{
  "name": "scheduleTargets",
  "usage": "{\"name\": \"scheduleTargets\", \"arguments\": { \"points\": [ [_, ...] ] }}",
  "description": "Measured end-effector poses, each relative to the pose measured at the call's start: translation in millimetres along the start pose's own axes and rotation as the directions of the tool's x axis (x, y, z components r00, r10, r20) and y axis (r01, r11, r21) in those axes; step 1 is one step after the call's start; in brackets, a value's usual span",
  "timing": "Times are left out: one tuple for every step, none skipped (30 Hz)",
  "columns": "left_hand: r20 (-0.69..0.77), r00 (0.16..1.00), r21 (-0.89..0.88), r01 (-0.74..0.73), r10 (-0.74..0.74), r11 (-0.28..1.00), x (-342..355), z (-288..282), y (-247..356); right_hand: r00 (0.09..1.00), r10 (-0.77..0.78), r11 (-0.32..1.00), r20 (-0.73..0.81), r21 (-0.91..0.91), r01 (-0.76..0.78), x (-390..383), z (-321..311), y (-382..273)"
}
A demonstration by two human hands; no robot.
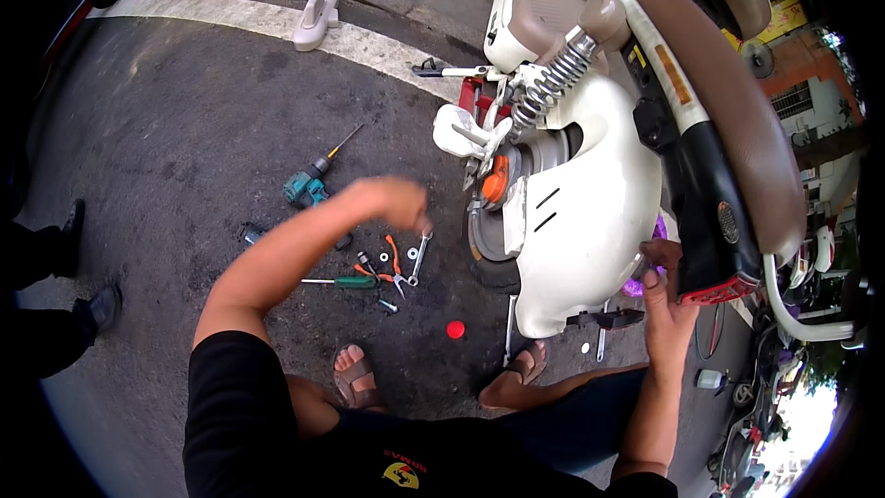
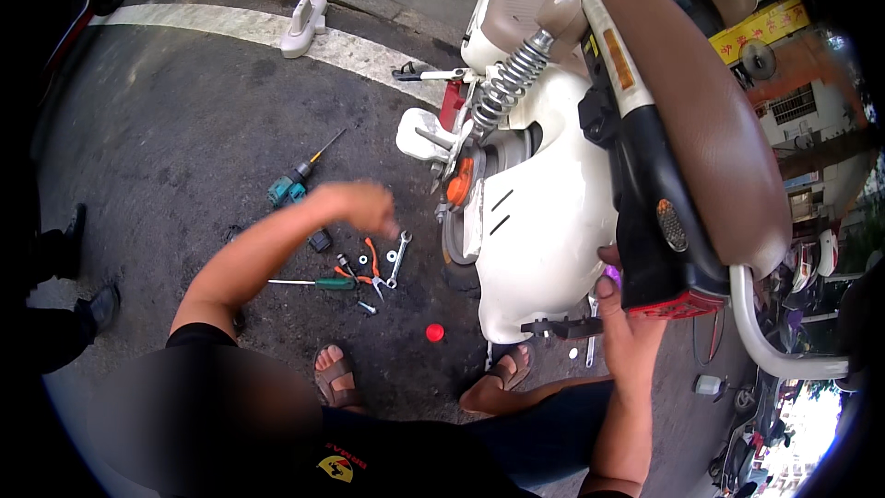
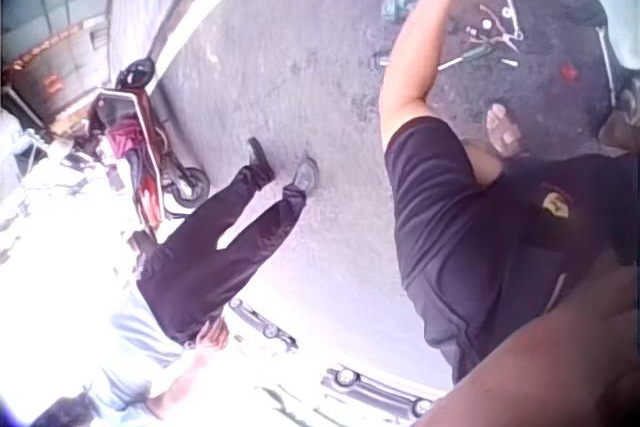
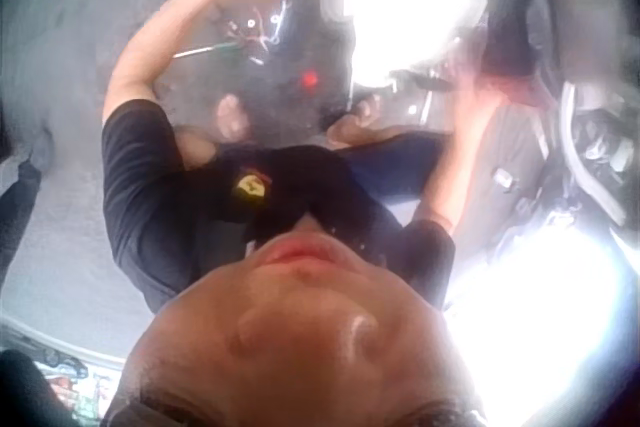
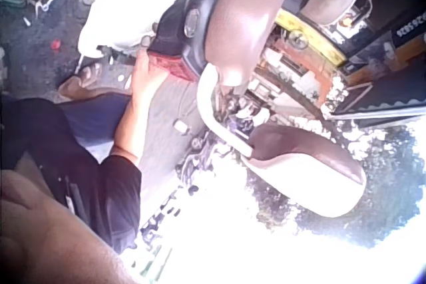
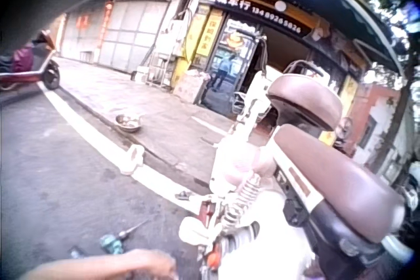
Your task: The person uses a cordless impact driver and a wrench to remove bolts from the rear fender of a scooter. They then remove the fender and proceed to work on the rear wheel hub and brake assembly using a screwdriver and wrench.
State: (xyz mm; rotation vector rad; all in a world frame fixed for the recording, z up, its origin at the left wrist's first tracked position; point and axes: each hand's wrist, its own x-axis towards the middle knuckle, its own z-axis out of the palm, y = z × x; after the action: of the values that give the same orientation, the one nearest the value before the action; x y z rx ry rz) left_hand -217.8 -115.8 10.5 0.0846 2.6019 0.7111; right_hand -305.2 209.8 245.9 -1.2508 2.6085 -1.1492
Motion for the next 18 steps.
{"name": "scheduleTargets", "arguments": {
  "points": [
    [-0.060,0.998,-0.045,0.000,-0.002,0.999,0.8,-35.7,-0.4,0.996,0.081,0.992,-0.034,0.098,-0.077,-0.7,-2.9,3.7],
    [-0.168,0.985,-0.204,-0.065,0.030,0.977,-2.6,-68.6,0.6,0.992,0.129,0.985,0.010,0.117,-0.129,-1.8,-6.5,6.8],
    [-0.300,0.954,-0.290,-0.112,0.021,0.951,-6.0,-96.5,5.6,0.989,0.144,0.982,0.029,0.119,-0.147,-1.9,-8.9,10.7],
    [-0.490,0.872,-0.237,-0.121,-0.011,0.964,-6.2,-119.4,14.8,0.987,0.160,0.982,0.003,0.099,-0.159,-0.3,-8.7,16.0],
    [-0.714,0.699,-0.148,-0.219,0.049,0.964,-3.3,-137.1,26.9,0.990,0.142,0.988,-0.023,0.071,-0.140,-0.4,-5.8,21.9],
    [-0.766,0.641,-0.230,-0.191,-0.056,0.954,5.5,-146.2,45.2,0.975,0.219,0.976,0.025,0.011,-0.219,3.8,-7.2,28.6],
    [-0.844,0.524,-0.272,-0.230,-0.116,0.934,14.6,-150.7,60.9,0.955,0.296,0.955,0.010,-0.011,-0.296,6.4,-6.4,36.4],
    [-0.819,0.558,-0.285,-0.200,-0.130,0.938,22.2,-149.2,74.4,0.968,0.251,0.968,0.015,-0.008,-0.251,12.7,-1.4,47.3],
    [-0.774,0.614,-0.309,-0.158,-0.151,0.938,30.5,-150.5,83.1,0.987,0.161,0.987,-0.021,0.002,-0.161,17.6,1.6,58.1],
    [-0.820,0.550,-0.305,-0.190,-0.156,0.933,36.2,-143.8,90.1,0.982,0.188,0.982,0.000,-0.016,-0.188,21.1,6.2,68.9],
    [-0.860,0.473,-0.309,-0.184,-0.191,0.933,42.7,-140.1,95.8,0.954,0.300,0.914,0.024,0.280,-0.294,23.9,10.6,79.1],
    [-0.858,0.471,-0.326,-0.190,-0.206,0.926,46.1,-143.6,93.5,0.895,0.438,0.730,0.083,0.549,-0.408,26.2,12.1,87.1],
    [-0.836,0.506,-0.352,-0.199,-0.212,0.915,48.5,-144.7,92.1,0.916,0.389,0.745,0.095,0.552,-0.374,27.5,13.0,93.3],
    [-0.828,0.515,-0.355,-0.177,-0.221,0.918,50.7,-141.9,94.4,0.929,0.354,0.754,0.107,0.556,-0.351,30.1,13.3,98.0],
    [-0.804,0.540,-0.431,-0.242,-0.249,0.869,50.7,-142.0,93.5,0.925,0.360,0.750,0.121,0.551,-0.364,31.2,14.4,100.4],
    [-0.788,0.556,-0.497,-0.321,-0.265,0.806,51.1,-140.3,95.7,0.936,0.332,0.757,0.120,0.558,-0.340,31.9,15.5,101.7],
    [-0.771,0.579,-0.508,-0.306,-0.266,0.805,50.4,-139.8,96.5,0.911,0.369,0.730,0.185,0.549,-0.407,34.2,17.3,101.4],
    [-0.748,0.599,-0.538,-0.296,-0.285,0.790,48.4,-138.4,97.7,0.874,0.447,0.695,0.189,0.542,-0.473,32.9,21.0,100.1]
  ]
}}
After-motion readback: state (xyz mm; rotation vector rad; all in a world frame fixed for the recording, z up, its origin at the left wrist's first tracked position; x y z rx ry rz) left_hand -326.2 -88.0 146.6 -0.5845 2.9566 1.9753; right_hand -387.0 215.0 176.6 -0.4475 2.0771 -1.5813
